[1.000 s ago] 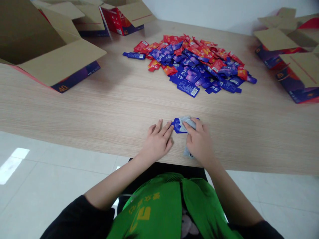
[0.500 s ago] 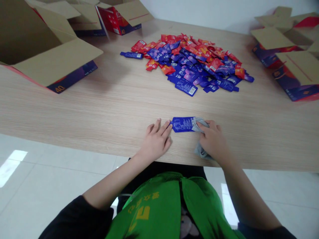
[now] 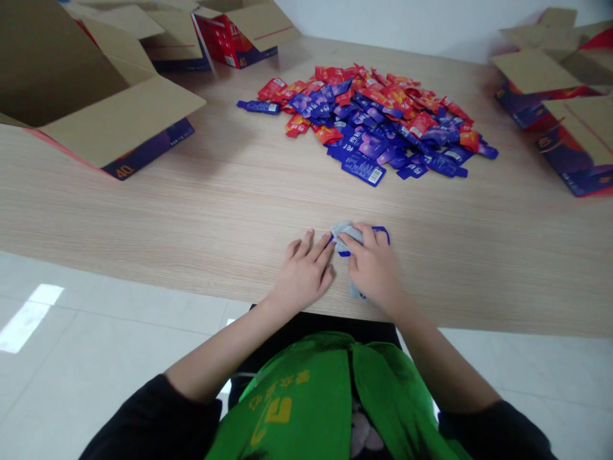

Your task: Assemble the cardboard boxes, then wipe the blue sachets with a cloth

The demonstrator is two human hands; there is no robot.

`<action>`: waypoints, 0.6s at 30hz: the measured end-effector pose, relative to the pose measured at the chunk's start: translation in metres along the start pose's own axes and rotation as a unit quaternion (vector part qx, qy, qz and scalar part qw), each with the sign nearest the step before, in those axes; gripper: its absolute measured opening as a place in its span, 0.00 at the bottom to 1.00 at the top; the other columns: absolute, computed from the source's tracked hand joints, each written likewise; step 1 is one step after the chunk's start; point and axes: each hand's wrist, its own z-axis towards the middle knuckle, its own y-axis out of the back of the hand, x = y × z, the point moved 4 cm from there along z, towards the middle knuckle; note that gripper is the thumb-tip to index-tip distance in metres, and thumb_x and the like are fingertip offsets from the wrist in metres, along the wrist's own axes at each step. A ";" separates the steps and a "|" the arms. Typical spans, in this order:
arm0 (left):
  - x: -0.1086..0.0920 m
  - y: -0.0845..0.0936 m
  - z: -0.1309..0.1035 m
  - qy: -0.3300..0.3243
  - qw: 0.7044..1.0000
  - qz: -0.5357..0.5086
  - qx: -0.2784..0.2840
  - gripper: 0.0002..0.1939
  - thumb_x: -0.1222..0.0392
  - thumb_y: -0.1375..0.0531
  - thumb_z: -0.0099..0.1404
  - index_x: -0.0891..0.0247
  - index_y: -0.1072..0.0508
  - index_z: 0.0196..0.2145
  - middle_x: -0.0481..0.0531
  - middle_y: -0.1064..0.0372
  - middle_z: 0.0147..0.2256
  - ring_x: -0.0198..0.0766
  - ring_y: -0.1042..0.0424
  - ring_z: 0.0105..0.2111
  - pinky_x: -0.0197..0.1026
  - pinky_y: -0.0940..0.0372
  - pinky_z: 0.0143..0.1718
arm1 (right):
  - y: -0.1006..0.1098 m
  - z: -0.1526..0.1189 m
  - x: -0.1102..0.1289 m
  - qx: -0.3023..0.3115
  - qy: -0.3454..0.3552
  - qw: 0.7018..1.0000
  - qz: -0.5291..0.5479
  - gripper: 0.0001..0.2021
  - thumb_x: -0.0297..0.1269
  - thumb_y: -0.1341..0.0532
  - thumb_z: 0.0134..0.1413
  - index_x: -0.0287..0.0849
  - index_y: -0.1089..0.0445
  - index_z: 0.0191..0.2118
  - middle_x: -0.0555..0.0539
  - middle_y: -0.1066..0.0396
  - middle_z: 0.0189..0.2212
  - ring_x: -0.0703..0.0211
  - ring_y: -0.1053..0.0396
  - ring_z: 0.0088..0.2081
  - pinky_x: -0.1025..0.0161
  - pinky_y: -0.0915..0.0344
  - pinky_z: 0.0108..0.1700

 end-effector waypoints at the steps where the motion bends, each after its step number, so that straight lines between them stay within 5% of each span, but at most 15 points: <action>1: 0.000 0.000 0.000 0.000 1.000 0.000 0.000 0.26 0.56 0.48 0.73 0.64 0.34 0.66 0.55 0.42 0.69 0.63 0.46 0.69 0.62 0.44 0.63 | -0.002 -0.001 0.000 0.001 -0.002 1.000 -0.008 0.26 0.24 0.47 0.58 0.46 0.25 0.58 0.39 0.36 0.61 0.40 0.39 0.54 0.43 0.34 0.55; 12: 0.000 0.000 -0.001 0.001 1.000 0.000 -0.002 0.26 0.56 0.50 0.74 0.65 0.34 0.67 0.54 0.44 0.69 0.63 0.47 0.69 0.62 0.45 0.63 | 0.009 -0.022 -0.038 -0.060 -0.060 0.996 -0.039 0.26 0.24 0.48 0.58 0.40 0.25 0.58 0.36 0.36 0.58 0.42 0.37 0.51 0.43 0.33 0.53; 18: 0.000 -0.001 0.000 0.001 1.000 0.003 -0.004 0.26 0.56 0.50 0.74 0.65 0.34 0.66 0.54 0.43 0.69 0.64 0.47 0.69 0.62 0.44 0.63 | 0.013 -0.030 -0.067 -0.018 -0.116 0.991 -0.056 0.26 0.26 0.49 0.58 0.38 0.26 0.59 0.34 0.35 0.56 0.41 0.35 0.50 0.42 0.33 0.54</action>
